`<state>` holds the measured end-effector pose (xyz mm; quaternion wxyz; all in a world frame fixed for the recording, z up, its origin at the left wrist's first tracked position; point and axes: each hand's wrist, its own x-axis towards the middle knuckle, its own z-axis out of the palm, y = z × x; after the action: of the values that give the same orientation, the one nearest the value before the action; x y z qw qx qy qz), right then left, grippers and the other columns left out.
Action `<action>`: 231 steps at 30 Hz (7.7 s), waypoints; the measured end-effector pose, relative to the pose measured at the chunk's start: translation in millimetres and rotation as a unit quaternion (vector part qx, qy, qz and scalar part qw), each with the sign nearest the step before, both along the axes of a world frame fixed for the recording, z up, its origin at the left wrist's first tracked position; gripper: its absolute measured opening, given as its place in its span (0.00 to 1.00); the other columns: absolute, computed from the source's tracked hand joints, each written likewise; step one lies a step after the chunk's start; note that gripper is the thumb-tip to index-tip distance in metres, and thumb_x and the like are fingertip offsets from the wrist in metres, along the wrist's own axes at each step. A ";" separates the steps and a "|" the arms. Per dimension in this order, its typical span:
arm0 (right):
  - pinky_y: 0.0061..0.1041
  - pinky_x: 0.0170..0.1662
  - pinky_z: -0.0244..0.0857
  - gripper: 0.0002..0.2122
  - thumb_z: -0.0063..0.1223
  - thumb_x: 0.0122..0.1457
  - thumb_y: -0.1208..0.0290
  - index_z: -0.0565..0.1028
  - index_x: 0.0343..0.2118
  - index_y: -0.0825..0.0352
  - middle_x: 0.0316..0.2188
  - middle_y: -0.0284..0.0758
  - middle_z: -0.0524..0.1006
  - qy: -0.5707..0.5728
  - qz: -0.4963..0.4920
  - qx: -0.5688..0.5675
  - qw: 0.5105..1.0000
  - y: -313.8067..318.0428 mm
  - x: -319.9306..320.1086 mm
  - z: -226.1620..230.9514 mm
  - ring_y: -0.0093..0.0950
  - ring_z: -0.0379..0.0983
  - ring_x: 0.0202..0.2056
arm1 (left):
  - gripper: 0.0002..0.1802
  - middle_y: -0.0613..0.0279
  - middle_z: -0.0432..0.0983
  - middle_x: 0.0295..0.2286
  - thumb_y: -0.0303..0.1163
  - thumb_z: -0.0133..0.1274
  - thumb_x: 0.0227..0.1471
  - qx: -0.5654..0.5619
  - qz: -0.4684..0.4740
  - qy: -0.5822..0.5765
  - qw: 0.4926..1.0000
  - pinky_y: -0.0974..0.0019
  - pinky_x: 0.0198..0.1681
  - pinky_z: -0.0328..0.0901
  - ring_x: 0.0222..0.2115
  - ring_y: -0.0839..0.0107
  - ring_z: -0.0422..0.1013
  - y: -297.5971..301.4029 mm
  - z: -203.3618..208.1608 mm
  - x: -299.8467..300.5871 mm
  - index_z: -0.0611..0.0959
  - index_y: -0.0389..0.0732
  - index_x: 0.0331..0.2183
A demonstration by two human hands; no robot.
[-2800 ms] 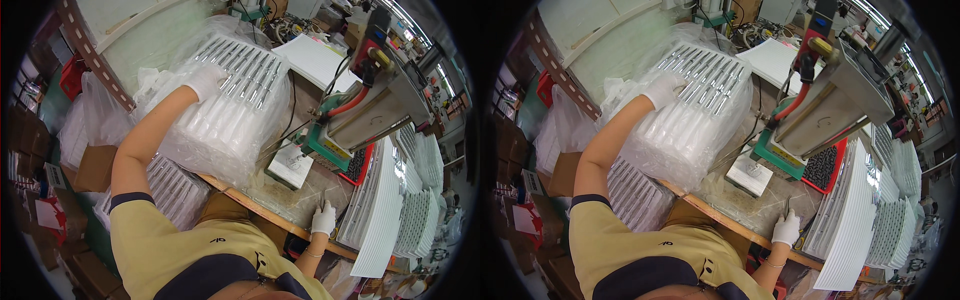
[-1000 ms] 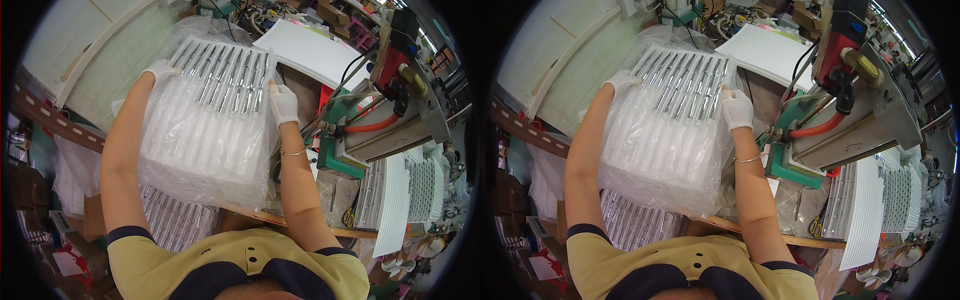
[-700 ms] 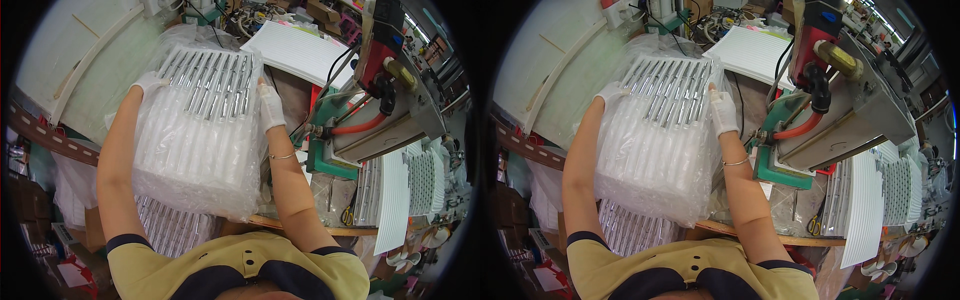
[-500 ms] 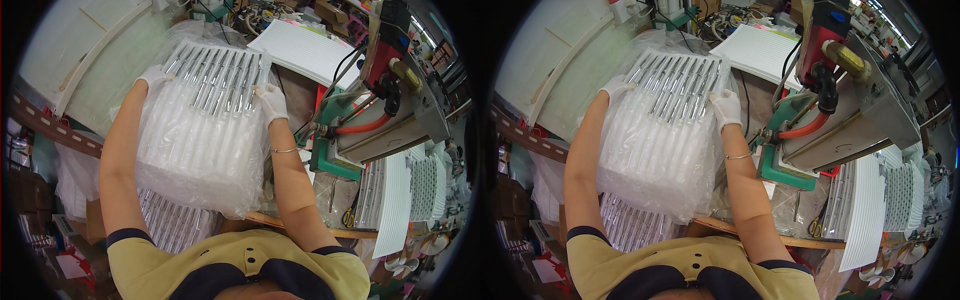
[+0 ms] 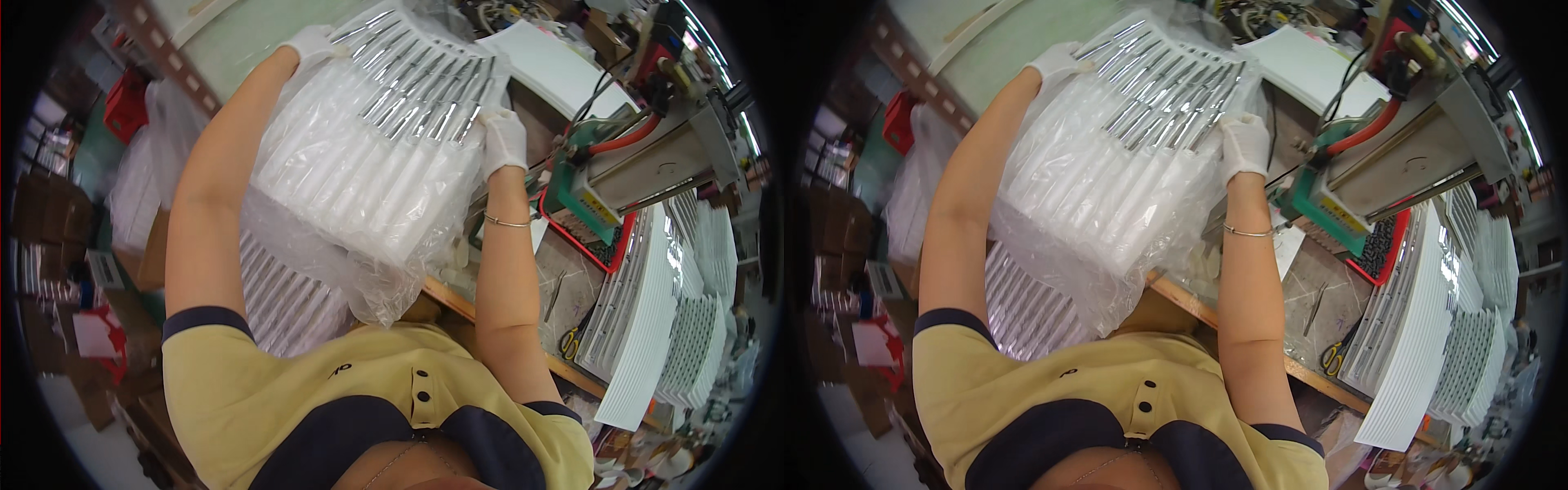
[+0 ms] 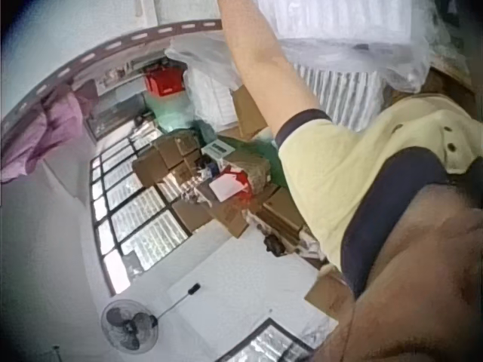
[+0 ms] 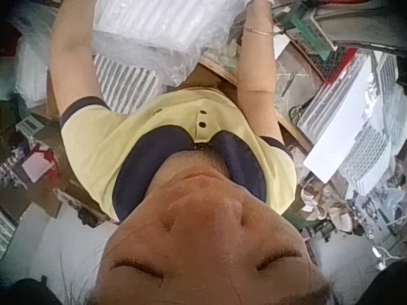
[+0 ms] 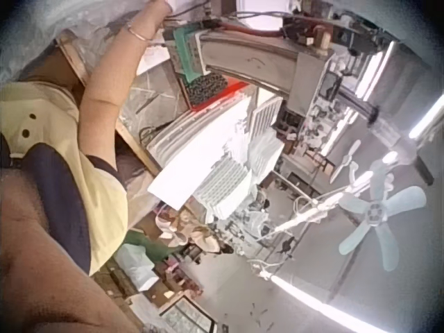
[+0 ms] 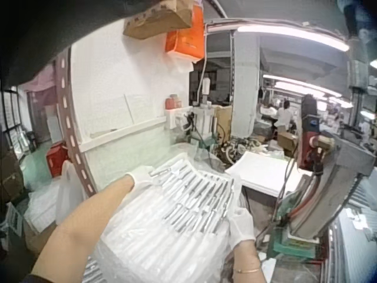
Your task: Assemble small metal rods and black plastic caps using a press machine at a packaging station.
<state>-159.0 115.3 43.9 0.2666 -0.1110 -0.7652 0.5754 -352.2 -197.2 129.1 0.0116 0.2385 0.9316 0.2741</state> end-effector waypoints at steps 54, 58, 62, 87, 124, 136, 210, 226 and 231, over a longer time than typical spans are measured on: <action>0.20 0.26 0.67 0.05 0.53 0.49 0.78 0.73 0.30 0.66 0.26 0.33 0.72 -0.576 0.207 -0.382 0.693 -290.8 265.1 -148.3 0.24 0.69 0.24 | 0.33 0.61 0.73 0.35 0.29 0.60 0.35 0.064 0.150 -0.223 0.961 0.70 0.43 0.63 0.36 0.72 0.69 -288.6 -182.2 289.1 0.71 0.36 0.47; 0.26 0.32 0.70 0.07 0.50 0.52 0.80 0.73 0.35 0.68 0.33 0.36 0.75 -0.594 0.236 -0.356 0.682 -286.1 259.6 -156.9 0.29 0.73 0.32 | 0.39 0.58 0.74 0.36 0.29 0.61 0.33 0.020 0.187 -0.232 0.954 0.69 0.43 0.64 0.37 0.70 0.70 -304.6 -191.9 293.1 0.67 0.37 0.51; 0.29 0.40 0.70 0.11 0.48 0.54 0.81 0.70 0.41 0.69 0.41 0.39 0.73 -0.596 0.242 -0.375 0.667 -279.9 256.1 -159.2 0.34 0.72 0.39 | 0.40 0.52 0.71 0.45 0.29 0.61 0.34 -0.003 0.207 -0.146 0.967 0.65 0.46 0.64 0.42 0.65 0.70 -295.4 -183.8 308.4 0.67 0.37 0.52; 0.19 0.34 0.68 0.10 0.46 0.57 0.77 0.69 0.41 0.73 0.33 0.39 0.74 -0.411 0.350 -0.324 0.777 -112.7 280.4 -102.3 0.24 0.72 0.29 | 0.42 0.53 0.51 0.57 0.61 0.49 0.41 -0.262 0.072 0.066 0.960 0.47 0.59 0.37 0.59 0.53 0.46 -39.3 -197.7 363.3 0.66 0.47 0.54; 0.37 0.41 0.66 0.13 0.58 0.46 0.61 0.75 0.33 0.61 0.34 0.44 0.76 -0.487 -0.210 0.273 0.802 122.4 307.6 -23.9 0.42 0.72 0.38 | 0.13 0.54 0.74 0.28 0.40 0.56 0.39 -0.110 -0.091 0.065 0.988 0.60 0.32 0.65 0.28 0.59 0.72 117.0 13.5 263.9 0.80 0.39 0.24; 0.37 0.38 0.64 0.11 0.46 0.57 0.67 0.66 0.40 0.67 0.31 0.48 0.75 -0.234 -0.231 0.033 0.944 173.7 292.7 -56.2 0.45 0.72 0.36 | 0.12 0.59 0.72 0.22 0.35 0.59 0.36 -0.090 0.001 -0.047 0.995 0.67 0.29 0.65 0.24 0.67 0.70 115.5 -18.5 269.7 0.78 0.37 0.24; 0.36 0.30 0.69 0.05 0.48 0.47 0.73 0.76 0.26 0.63 0.25 0.40 0.77 -0.374 -0.032 0.523 0.765 92.0 282.4 107.2 0.39 0.76 0.30 | 0.08 0.62 0.72 0.20 0.30 0.57 0.44 0.262 -0.239 -0.037 0.934 0.70 0.22 0.60 0.18 0.78 0.66 271.0 -101.4 362.6 0.78 0.39 0.30; 0.34 0.48 0.63 0.24 0.55 0.45 0.54 0.76 0.39 0.70 0.42 0.49 0.72 -0.539 -0.515 0.179 0.642 471.4 475.4 46.5 0.43 0.70 0.45 | 0.10 0.60 0.73 0.31 0.23 0.47 0.50 0.329 -0.193 -0.401 0.833 0.78 0.24 0.61 0.25 0.76 0.70 252.6 -106.9 363.7 0.70 0.37 0.38; 0.33 0.49 0.63 0.21 0.55 0.48 0.57 0.75 0.42 0.66 0.46 0.45 0.72 -0.618 -0.438 0.197 0.623 467.6 468.2 63.4 0.42 0.68 0.48 | 0.10 0.59 0.73 0.32 0.21 0.46 0.49 0.329 -0.248 -0.440 0.798 0.76 0.25 0.62 0.27 0.76 0.70 282.4 -95.6 376.9 0.69 0.37 0.37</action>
<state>309.2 582.8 107.3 -0.0325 -0.7073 -0.7059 0.0220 24.6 85.2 33.5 0.4086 0.3043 0.5890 0.6274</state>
